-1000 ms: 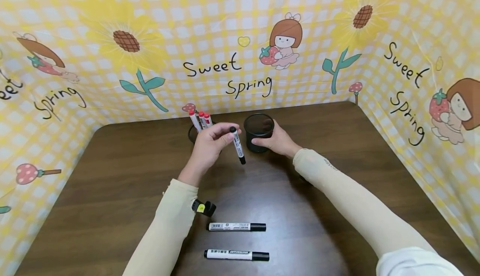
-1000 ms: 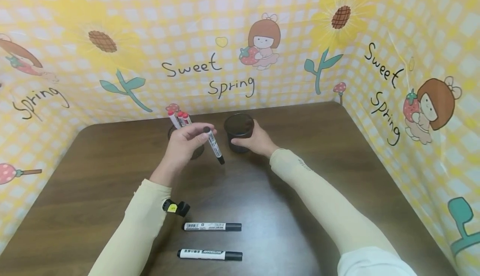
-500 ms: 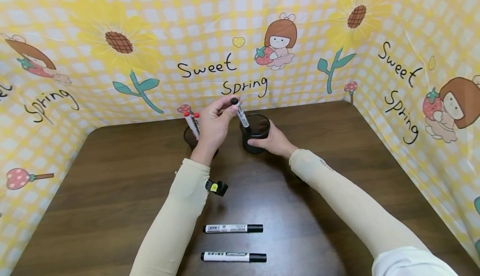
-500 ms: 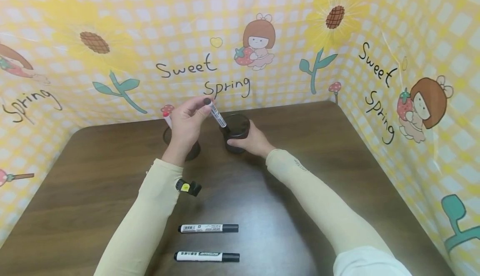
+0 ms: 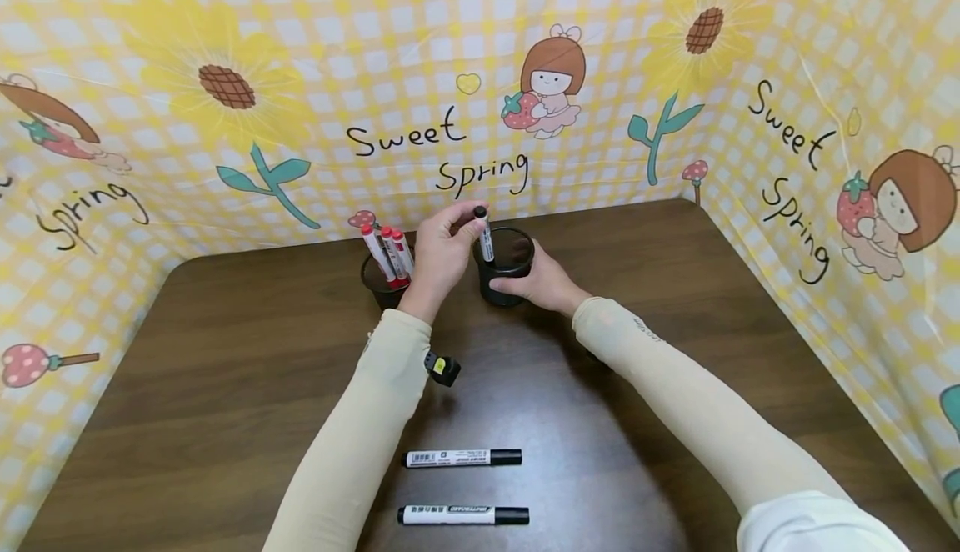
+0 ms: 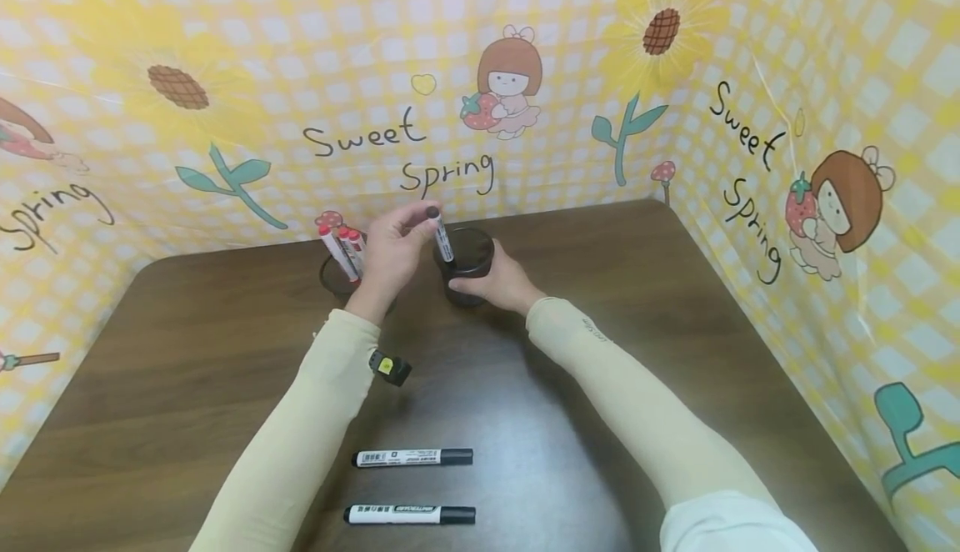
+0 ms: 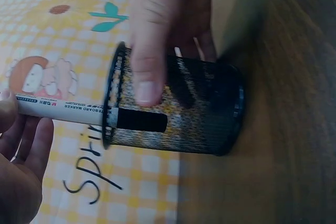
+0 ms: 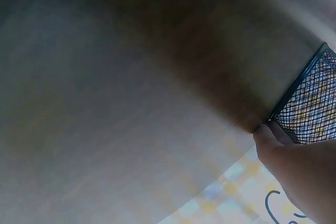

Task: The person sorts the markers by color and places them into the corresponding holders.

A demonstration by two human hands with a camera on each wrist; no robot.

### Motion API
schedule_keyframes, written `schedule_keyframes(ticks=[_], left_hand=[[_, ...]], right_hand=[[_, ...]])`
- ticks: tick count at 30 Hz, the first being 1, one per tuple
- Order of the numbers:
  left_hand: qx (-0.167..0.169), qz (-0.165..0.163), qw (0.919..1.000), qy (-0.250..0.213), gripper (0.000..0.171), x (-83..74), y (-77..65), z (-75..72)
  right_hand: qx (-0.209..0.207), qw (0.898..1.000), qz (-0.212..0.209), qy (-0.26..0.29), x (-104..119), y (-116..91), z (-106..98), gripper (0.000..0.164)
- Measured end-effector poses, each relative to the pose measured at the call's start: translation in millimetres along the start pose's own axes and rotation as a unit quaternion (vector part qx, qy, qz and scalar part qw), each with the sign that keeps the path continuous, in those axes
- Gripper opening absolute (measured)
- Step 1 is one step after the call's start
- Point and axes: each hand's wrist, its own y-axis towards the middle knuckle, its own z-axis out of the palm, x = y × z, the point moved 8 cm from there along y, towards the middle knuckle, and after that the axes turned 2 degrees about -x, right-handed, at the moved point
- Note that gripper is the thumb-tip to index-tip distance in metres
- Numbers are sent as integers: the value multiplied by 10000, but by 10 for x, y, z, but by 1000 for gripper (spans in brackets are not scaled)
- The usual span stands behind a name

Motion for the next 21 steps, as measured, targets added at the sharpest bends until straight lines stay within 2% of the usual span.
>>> schedule_keyframes(ticks=[12, 21], left_hand=[[242, -274, 9977, 565, 21, 300, -42, 109], [295, -385, 9971, 588, 21, 420, -62, 153]], right_hand=[[83, 10000, 21, -31, -31, 13, 17, 92], [87, 10000, -10, -11, -15, 4, 5, 92]])
